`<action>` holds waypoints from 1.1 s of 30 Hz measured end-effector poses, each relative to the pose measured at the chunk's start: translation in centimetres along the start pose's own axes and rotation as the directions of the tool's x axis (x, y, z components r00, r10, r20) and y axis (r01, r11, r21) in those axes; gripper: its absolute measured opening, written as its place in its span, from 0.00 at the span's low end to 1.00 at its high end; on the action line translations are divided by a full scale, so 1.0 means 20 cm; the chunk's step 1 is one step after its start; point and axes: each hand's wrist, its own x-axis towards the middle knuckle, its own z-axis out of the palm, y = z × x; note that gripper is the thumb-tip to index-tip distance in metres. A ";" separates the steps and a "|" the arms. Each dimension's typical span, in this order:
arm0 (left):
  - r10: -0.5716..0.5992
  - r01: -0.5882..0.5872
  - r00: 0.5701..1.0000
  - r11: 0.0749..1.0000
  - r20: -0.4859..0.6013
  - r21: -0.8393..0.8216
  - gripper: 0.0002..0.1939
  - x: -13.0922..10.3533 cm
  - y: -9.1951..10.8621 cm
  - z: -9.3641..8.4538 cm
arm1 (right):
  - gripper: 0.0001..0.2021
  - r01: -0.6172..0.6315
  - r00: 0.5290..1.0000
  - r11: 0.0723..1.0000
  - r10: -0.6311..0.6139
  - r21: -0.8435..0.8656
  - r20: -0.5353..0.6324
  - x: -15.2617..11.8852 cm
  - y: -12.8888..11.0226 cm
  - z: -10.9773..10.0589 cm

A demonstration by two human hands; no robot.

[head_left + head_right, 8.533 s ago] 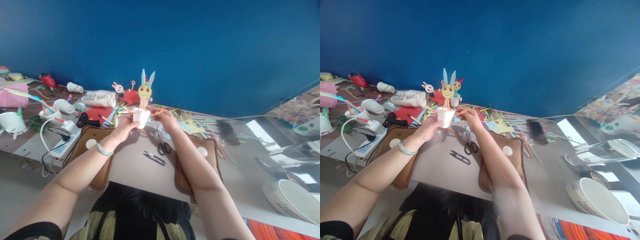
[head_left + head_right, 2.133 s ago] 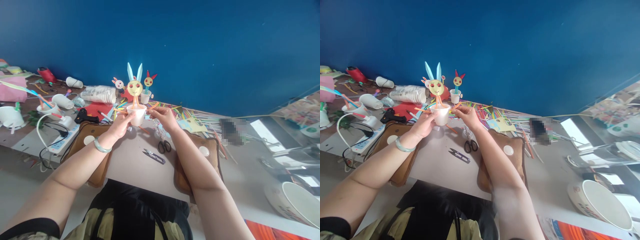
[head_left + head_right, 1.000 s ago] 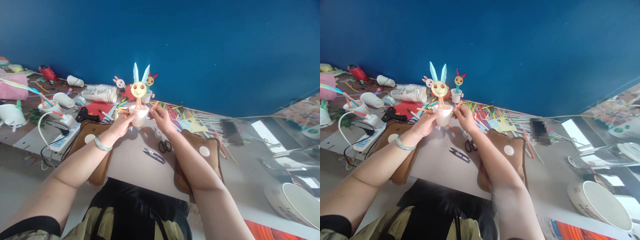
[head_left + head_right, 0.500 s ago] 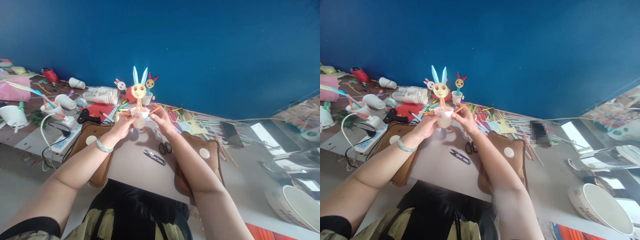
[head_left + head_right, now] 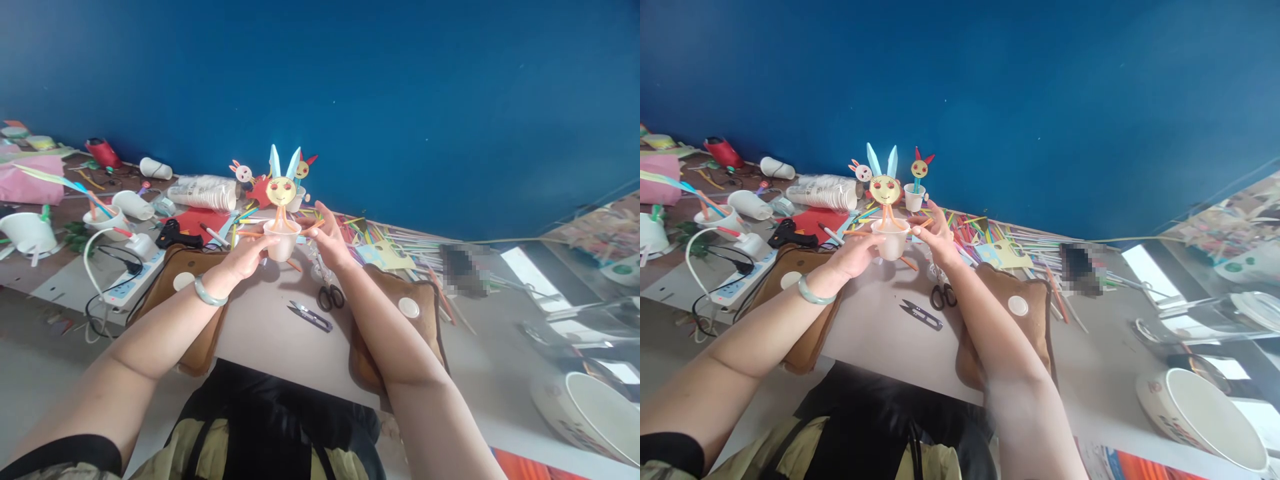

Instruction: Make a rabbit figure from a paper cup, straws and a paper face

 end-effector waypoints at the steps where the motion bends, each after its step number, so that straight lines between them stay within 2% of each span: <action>1: 0.006 -0.006 1.000 1.000 0.005 0.009 0.22 0.00 0.00 0.00 | 0.52 0.018 1.000 1.000 -0.018 -0.010 -0.019 0.00 0.00 0.00; 5: 0.022 -0.021 0.999 1.000 -0.048 0.014 0.21 0.01 -0.01 0.00 | 0.44 0.068 0.986 0.994 -0.081 -0.088 -0.147 0.02 -0.02 -0.04; 8: 0.050 -0.051 0.996 0.999 -0.076 -0.009 0.20 0.02 -0.03 -0.01 | 0.38 0.104 0.950 0.983 -0.143 -0.151 -0.276 0.07 -0.07 -0.11; 11: 0.069 -0.073 0.993 0.997 -0.099 -0.035 0.22 0.03 -0.03 -0.02 | 0.30 0.048 0.911 0.970 -0.139 -0.236 -0.387 0.13 -0.12 -0.18; 13: 0.089 -0.096 0.988 0.994 -0.129 -0.044 0.25 0.03 -0.02 -0.02 | 0.23 -0.029 0.913 0.943 -0.110 -0.331 -0.394 0.15 -0.13 -0.19; 15: 0.115 -0.123 0.981 0.991 -0.156 -0.044 0.26 0.04 -0.02 -0.02 | 0.15 -0.120 0.957 0.843 -0.042 -0.524 -0.287 0.13 -0.12 -0.16; 16: 0.125 -0.134 0.978 0.990 -0.169 -0.045 0.26 0.05 -0.02 -0.02 | 0.11 -0.155 0.978 0.745 0.022 -0.649 -0.208 0.11 -0.10 -0.13; 17: 0.133 -0.144 0.975 0.988 -0.179 -0.051 0.27 0.06 -0.02 -0.02 | 0.09 -0.141 0.990 0.607 0.095 -0.782 -0.105 0.08 -0.09 -0.09; 19: 0.129 -0.143 0.973 0.988 -0.191 -0.063 0.27 0.09 -0.03 -0.03 | 0.10 -0.012 0.969 0.265 0.241 -0.964 0.054 0.00 -0.04 0.00; 20: 0.122 -0.139 0.970 0.988 -0.209 -0.070 0.27 0.10 -0.03 -0.03 | 0.10 0.007 0.965 0.202 0.256 -0.979 0.060 -0.04 -0.02 0.05; 23: 0.086 -0.107 0.959 0.992 -0.268 -0.063 0.27 0.13 -0.05 -0.01 | 0.07 0.030 0.964 0.109 0.259 -0.994 0.057 -0.12 0.05 0.14; 26: 0.059 -0.069 0.970 0.997 -0.236 -0.035 0.28 0.13 -0.05 0.02 | 0.09 0.015 0.973 0.052 0.231 -0.999 0.027 -0.14 0.07 0.16; 29: 0.048 -0.045 0.991 0.999 -0.124 0.028 0.28 0.09 -0.03 0.05 | 0.12 -0.022 0.983 0.031 0.185 -0.999 -0.016 -0.15 0.05 0.11; 33: -0.034 0.030 0.998 0.997 0.049 0.076 0.26 0.03 -0.04 0.05 | 0.16 -0.088 0.985 0.070 0.158 -0.994 -0.076 -0.21 -0.01 0.01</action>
